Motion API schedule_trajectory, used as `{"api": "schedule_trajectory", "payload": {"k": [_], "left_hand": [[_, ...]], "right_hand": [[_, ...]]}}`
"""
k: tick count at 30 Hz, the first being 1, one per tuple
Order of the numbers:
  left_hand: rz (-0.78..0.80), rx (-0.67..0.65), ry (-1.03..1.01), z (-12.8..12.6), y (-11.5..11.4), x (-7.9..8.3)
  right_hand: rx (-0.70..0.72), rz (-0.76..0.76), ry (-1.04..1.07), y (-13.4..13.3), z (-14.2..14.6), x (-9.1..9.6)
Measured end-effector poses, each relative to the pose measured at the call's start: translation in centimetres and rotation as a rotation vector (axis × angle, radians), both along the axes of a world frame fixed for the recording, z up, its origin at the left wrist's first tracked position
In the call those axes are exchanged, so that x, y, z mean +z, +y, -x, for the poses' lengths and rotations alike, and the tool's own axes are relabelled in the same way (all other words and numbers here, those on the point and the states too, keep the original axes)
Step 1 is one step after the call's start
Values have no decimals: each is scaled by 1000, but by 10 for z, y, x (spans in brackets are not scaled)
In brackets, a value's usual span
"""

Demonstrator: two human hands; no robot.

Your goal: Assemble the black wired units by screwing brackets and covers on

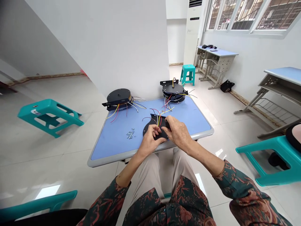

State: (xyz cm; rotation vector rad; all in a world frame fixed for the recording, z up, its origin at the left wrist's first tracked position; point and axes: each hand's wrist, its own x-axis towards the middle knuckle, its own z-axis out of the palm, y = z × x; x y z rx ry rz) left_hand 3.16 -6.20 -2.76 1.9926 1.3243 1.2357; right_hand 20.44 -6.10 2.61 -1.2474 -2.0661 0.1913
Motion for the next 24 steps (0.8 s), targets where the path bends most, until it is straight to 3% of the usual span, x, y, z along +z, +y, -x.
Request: {"api": "schedule_trajectory", "payload": {"k": [5,15,21,24], "left_hand": [[191,-130,-126,-10,17,6],[119,-292,-144,-15,19,8],[160,-210,-60,-15,17,9],[161,-209,-55,-15,17,7]], "right_hand": [[-23,-9,-59,2,1,1],[-26,53,-70,5,-1,8],[193,5,-10,1,-15,21],[163,-28,-65,0,-17,24]]}}
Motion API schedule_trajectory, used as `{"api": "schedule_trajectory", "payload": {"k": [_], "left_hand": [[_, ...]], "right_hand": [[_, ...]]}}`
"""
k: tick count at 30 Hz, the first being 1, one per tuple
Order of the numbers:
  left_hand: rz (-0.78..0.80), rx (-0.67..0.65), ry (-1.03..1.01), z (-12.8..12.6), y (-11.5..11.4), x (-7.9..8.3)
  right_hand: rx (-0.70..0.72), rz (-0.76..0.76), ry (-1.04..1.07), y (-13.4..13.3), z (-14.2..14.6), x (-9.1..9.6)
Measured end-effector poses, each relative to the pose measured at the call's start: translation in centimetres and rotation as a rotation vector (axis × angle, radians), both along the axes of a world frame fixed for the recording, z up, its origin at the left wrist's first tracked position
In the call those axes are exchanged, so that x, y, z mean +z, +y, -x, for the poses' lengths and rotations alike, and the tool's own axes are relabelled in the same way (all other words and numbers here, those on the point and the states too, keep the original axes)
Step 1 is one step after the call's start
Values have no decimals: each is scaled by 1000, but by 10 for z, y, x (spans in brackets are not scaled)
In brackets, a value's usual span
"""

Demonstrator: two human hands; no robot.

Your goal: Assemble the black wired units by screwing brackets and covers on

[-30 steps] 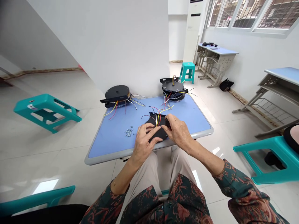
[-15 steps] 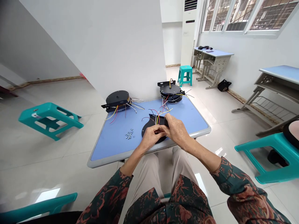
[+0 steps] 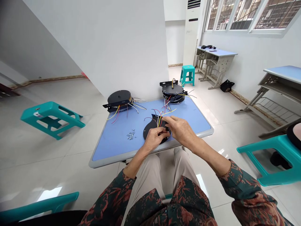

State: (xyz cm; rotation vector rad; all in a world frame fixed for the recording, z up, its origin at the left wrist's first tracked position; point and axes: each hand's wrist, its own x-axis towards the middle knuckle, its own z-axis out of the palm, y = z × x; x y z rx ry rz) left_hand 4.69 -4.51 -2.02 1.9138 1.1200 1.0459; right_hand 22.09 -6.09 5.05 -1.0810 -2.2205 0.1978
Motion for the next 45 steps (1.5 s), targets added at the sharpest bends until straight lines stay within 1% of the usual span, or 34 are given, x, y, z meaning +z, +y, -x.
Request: {"api": "schedule_trajectory", "payload": {"k": [2,6,9,12,14,18,20,22,27,28,29,30,33,34,35,37,39,42,45], "left_hand": [[-3,-6,-1,1,0,-1],[11,-74,5,4,1,0],[66,-100,-26,4,2,2],[114,-82,-83,2,2,3],[124,-60,-101,1,3,2],[154,-32,-135,-1,4,-3],[163,-39,-142,-1,5,-5],[160,-49,-124,0,4,-4],[77,-55,-25,2,1,1],[59,-62,-18,2,0,2],[46,-65,-15,2,0,1],[42,-66,-16,2,0,1],[86,-56,-28,3,-1,-1],[109,-55,-32,3,-1,-2],[128,-55,-33,3,-1,-2],[141,-53,-21,3,-1,-1],[121,-45,4,3,-1,1],[68,-46,32,4,-1,2],[47,-49,43,4,0,1]], "right_hand": [[-78,-19,-64,-1,3,1],[-236,-49,-296,-3,13,8],[-338,-39,-400,-5,20,15],[-379,-21,-449,-6,23,20],[-339,-16,-445,-7,20,22],[-125,-29,-321,-3,10,23],[-68,-29,-279,-1,8,22],[-103,-35,-281,-1,10,20],[-307,-72,-355,-5,22,21],[-321,-80,-368,-4,23,23],[-305,-82,-377,-3,22,25],[-254,-73,-377,-1,22,28],[4,-2,-330,9,16,34],[61,21,-317,12,14,35],[82,40,-315,14,12,35],[21,63,-345,14,12,35],[-104,66,-390,10,15,31],[-295,16,-429,-2,23,24],[-425,-45,-416,-13,30,17]]}}
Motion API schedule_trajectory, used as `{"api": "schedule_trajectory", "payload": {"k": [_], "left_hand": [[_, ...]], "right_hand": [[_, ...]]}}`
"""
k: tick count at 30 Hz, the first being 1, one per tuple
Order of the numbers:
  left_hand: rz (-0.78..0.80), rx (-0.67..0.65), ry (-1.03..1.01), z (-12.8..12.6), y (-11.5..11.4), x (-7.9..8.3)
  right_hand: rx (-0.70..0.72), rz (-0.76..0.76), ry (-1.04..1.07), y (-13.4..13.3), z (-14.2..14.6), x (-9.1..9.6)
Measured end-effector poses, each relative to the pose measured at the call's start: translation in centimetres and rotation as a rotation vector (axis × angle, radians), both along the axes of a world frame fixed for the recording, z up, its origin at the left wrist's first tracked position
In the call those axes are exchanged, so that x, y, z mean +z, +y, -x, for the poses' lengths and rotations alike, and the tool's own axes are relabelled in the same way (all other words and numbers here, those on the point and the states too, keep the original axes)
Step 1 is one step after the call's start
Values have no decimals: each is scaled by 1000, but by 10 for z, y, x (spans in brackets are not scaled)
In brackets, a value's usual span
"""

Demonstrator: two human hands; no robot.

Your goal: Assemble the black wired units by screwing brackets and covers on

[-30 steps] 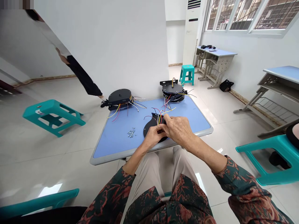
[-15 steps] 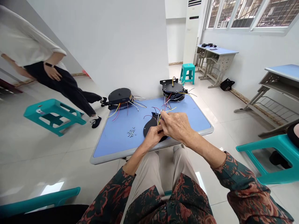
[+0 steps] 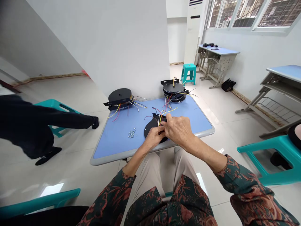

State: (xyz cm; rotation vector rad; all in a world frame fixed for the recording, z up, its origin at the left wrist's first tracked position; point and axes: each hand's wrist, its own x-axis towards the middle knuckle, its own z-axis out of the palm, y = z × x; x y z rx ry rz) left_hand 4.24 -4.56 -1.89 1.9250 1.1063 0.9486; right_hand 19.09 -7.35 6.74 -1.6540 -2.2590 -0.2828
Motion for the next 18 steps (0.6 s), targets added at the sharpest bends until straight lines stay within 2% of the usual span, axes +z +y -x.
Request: {"api": "schedule_trajectory", "payload": {"k": [3,5,9,11,13,18], "left_hand": [[31,0,-23,0,1,-2],[56,6,-43,0,2,-4],[71,23,-64,0,4,-6],[74,31,-69,0,4,-6],[80,42,-69,-1,3,-6],[92,48,-87,-2,0,-3]], "right_hand": [[-54,17,9,-4,2,-1],[-12,70,14,-1,-1,1],[342,162,156,15,-15,7],[459,182,256,21,-21,7],[447,165,302,24,-23,2],[231,-8,309,13,-15,-21]]}}
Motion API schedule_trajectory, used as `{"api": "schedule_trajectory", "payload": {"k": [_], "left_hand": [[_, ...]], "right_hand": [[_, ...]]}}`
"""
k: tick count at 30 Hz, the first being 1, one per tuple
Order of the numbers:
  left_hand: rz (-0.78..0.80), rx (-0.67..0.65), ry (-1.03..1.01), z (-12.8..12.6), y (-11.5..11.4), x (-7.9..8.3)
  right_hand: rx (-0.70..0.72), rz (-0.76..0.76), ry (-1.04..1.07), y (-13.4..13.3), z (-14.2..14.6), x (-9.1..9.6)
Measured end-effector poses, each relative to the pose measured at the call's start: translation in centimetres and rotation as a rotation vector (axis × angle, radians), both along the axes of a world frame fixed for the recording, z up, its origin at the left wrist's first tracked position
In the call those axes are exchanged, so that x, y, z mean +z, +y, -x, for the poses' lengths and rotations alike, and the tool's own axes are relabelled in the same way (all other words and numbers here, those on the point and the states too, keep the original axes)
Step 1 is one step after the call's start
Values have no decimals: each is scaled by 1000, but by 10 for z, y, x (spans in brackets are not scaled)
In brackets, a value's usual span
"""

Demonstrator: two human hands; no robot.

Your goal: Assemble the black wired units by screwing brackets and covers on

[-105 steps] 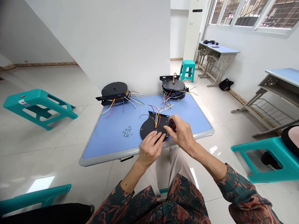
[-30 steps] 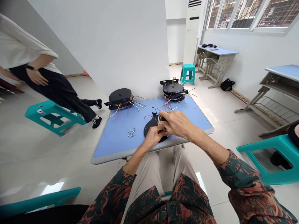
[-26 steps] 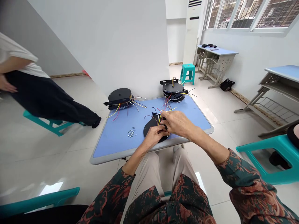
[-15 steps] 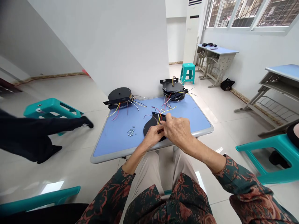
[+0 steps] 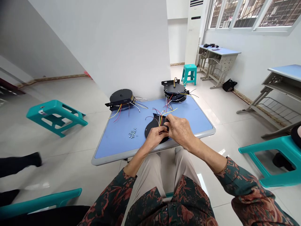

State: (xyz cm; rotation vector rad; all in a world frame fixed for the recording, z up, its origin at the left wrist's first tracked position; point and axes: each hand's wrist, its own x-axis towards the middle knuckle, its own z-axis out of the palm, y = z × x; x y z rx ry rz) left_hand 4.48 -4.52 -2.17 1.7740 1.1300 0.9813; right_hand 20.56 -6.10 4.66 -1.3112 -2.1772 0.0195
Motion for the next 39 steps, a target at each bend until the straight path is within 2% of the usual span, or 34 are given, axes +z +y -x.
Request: {"api": "schedule_trajectory", "payload": {"k": [6,8,12,14,16,18,21,23,24,27,29,33,39], "left_hand": [[-41,30,25,1,-1,2],[-54,28,26,0,-1,2],[-101,8,-5,-2,-3,0],[-158,4,-63,0,-7,-1],[-260,42,-119,7,-13,-1],[-428,121,-104,21,-21,-3],[-700,189,129,49,-34,-7],[-751,209,300,66,-40,-11],[-753,206,362,72,-42,-14],[-739,196,471,81,-42,-18],[-745,186,517,80,-38,-19],[-769,166,642,75,-24,-14],[-901,119,839,71,10,-4]], "right_hand": [[-233,-174,60,-17,16,-19],[-268,-198,108,-16,19,-23],[-147,-230,271,-11,12,-25],[-139,-224,442,-8,2,-19],[-213,-175,688,-4,-10,-10],[-228,-74,925,5,-24,-2],[-174,255,1047,25,-40,-5],[-183,468,909,40,-45,-18],[-193,502,776,47,-45,-26],[-178,446,351,64,-39,-47],[-149,416,156,73,-31,-53],[-203,401,-40,97,-13,-49],[-287,362,-168,141,9,-36]]}}
